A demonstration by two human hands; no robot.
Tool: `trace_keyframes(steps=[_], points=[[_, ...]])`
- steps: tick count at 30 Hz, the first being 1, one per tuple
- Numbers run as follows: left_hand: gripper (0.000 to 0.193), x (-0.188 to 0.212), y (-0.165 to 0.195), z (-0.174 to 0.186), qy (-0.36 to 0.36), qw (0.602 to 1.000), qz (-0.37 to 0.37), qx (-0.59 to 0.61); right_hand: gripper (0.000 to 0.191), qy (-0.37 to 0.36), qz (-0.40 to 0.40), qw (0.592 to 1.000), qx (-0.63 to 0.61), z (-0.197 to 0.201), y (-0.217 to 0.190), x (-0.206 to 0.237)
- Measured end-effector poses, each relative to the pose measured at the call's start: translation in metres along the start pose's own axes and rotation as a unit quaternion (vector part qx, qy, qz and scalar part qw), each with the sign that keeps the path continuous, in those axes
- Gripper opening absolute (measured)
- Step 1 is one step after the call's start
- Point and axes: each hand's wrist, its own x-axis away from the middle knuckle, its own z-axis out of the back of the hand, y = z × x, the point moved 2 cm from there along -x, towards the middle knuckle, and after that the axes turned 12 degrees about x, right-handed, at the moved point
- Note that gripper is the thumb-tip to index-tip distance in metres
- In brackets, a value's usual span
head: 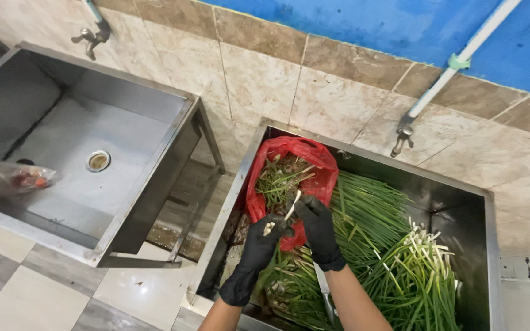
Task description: The person stands at a stainless steel sink filled with green onions and trims them one at a time, cutting off the root ends with a knife and dropping the trimmed roots into a red plastic bag inside the sink. The trimmed green onions are set aside in the sink as the pile of discarded roots in the bag grows.
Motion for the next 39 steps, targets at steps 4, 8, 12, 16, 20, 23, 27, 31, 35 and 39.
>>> trace_keyframes(steps=[4, 8, 12, 16, 20, 23, 27, 31, 35, 39], points=[[0.008, 0.005, -0.008, 0.002, 0.035, 0.995, 0.022, -0.091, 0.016, 0.032, 0.044, 0.998, 0.015, -0.004, -0.022, 0.009], [0.011, 0.012, -0.014, -0.001, -0.011, 0.991, 0.067, -0.118, 0.022, 0.113, 0.035, 0.993, 0.014, 0.001, -0.034, 0.0], [0.012, 0.012, -0.014, 0.003, -0.009, 0.986, 0.101, -0.135, 0.022, 0.158, 0.018, 0.986, 0.057, 0.004, -0.046, -0.003], [0.018, 0.008, -0.011, 0.007, 0.006, 0.993, 0.111, -0.044, 0.007, 0.044, -0.03, 0.999, 0.011, -0.001, -0.048, 0.009], [0.018, 0.009, -0.006, 0.011, 0.017, 0.992, 0.11, -0.055, 0.016, -0.029, -0.02, 0.995, 0.09, 0.007, -0.038, 0.004], [0.02, 0.009, -0.007, 0.016, 0.016, 0.99, 0.143, -0.013, 0.027, 0.056, -0.029, 0.996, 0.069, 0.017, -0.02, -0.013], [0.017, 0.009, -0.015, 0.031, 0.041, 0.989, 0.142, 0.026, 0.018, 0.175, 0.297, 0.81, 0.475, 0.018, -0.004, -0.035], [0.018, 0.015, -0.03, 0.051, 0.022, 0.992, 0.122, 0.013, 0.029, 0.182, 0.076, 0.945, 0.26, 0.037, 0.036, -0.049], [0.018, 0.011, -0.043, 0.057, 0.0, 0.996, 0.071, -0.054, 0.027, -0.051, -0.03, 0.972, 0.228, 0.029, 0.064, -0.037], [0.025, 0.004, -0.032, 0.049, -0.004, 0.994, 0.07, -0.089, 0.021, -0.066, 0.025, 0.966, 0.25, 0.032, 0.052, -0.03]])
